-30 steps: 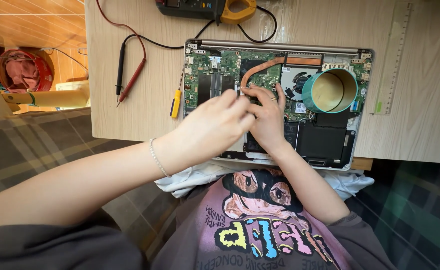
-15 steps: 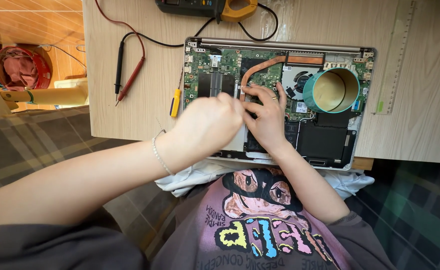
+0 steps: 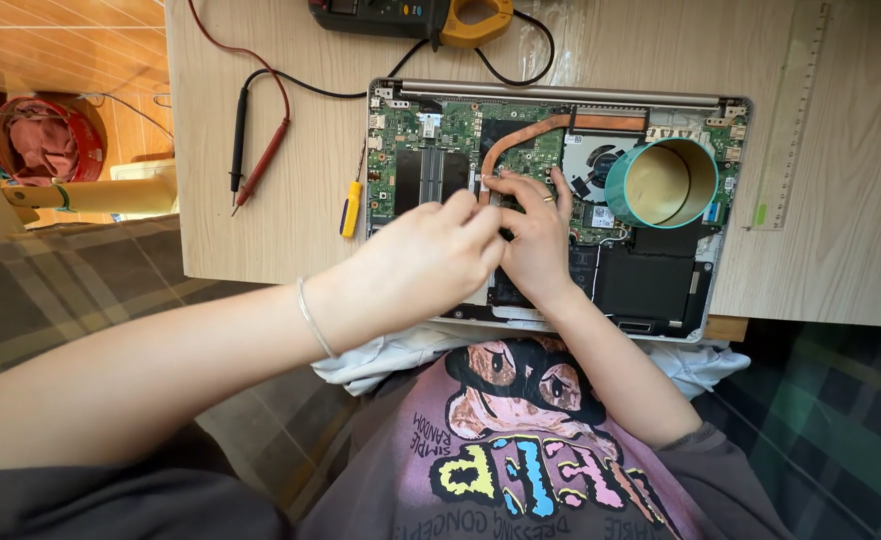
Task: The recorder is repairing a laptop by manipulating internal components including the motherboard and battery using a screwdriver.
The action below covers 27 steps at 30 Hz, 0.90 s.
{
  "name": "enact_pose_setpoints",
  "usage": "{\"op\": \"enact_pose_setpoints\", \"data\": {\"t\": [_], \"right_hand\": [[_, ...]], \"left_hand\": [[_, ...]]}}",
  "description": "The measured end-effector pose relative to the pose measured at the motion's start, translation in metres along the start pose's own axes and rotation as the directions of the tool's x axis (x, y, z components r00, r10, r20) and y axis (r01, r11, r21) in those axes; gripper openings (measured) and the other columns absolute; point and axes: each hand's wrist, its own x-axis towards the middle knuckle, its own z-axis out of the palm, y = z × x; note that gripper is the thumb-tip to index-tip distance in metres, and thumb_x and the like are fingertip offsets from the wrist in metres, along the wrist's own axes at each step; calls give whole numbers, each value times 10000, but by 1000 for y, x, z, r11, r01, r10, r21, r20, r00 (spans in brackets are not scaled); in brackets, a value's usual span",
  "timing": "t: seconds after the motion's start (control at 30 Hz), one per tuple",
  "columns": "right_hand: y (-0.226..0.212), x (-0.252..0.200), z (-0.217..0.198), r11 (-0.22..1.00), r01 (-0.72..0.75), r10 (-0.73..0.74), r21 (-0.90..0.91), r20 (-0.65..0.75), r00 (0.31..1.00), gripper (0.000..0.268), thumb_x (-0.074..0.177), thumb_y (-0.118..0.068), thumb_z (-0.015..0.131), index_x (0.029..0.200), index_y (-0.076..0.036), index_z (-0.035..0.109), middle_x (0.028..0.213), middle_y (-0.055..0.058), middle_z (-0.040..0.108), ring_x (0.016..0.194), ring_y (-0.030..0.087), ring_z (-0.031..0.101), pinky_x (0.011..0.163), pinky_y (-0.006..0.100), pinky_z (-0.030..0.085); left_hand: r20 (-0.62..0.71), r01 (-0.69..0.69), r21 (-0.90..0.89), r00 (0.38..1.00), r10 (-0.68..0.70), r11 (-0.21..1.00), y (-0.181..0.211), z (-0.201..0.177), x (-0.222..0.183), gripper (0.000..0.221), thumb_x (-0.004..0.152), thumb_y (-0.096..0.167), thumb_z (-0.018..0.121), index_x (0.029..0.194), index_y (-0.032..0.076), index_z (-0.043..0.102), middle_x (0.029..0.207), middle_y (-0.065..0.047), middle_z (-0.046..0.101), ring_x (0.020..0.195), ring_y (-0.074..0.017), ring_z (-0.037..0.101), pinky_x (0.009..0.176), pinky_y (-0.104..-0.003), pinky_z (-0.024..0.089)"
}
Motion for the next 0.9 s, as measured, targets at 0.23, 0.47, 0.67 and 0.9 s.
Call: {"op": "enact_pose_setpoints", "data": {"t": [0.23, 0.47, 0.67, 0.9], "right_hand": [[-10, 5, -8, 999, 23, -23, 29, -13, 1000, 136, 846, -192, 805, 979, -169, 816, 1238, 8, 689, 1296, 240, 585, 1221, 564, 191], [-1, 1, -1, 999, 28, -29, -26, -6, 1000, 131, 857, -183, 778, 972, -120, 783, 1257, 17, 695, 1331, 249, 594, 1245, 559, 201], [-6, 4, -4, 1000, 22, -22, 3, -13, 1000, 91, 849, -206, 795, 885, -125, 773, 1236, 18, 701, 1294, 251, 604, 1224, 561, 211], [-8, 4, -5, 1000, 22, -22, -17, -2, 1000, 73, 873, -164, 794, 939, -132, 787, 1248, 26, 693, 1310, 253, 599, 1226, 562, 224]], "left_hand": [[441, 358, 42, 831, -339, 933, -6, 14, 6, 166, 974, 185, 584, 1012, 52, 676, 935, -109, 660, 855, -231, 686, 705, -353, 594], [64, -229, -11, 971, 229, 973, -16, 1, 6, 172, 801, 211, 644, 760, 53, 698, 978, -93, 653, 943, -249, 677, 765, -374, 601], [163, 82, -197, 985, -50, 977, -14, 17, 7, 169, 869, 190, 632, 821, 46, 706, 888, -117, 684, 804, -280, 706, 638, -388, 585], [218, 46, 47, 974, -55, 998, -11, 19, 9, 149, 766, 176, 646, 731, 55, 726, 753, -109, 655, 705, -267, 691, 603, -371, 580]]}}
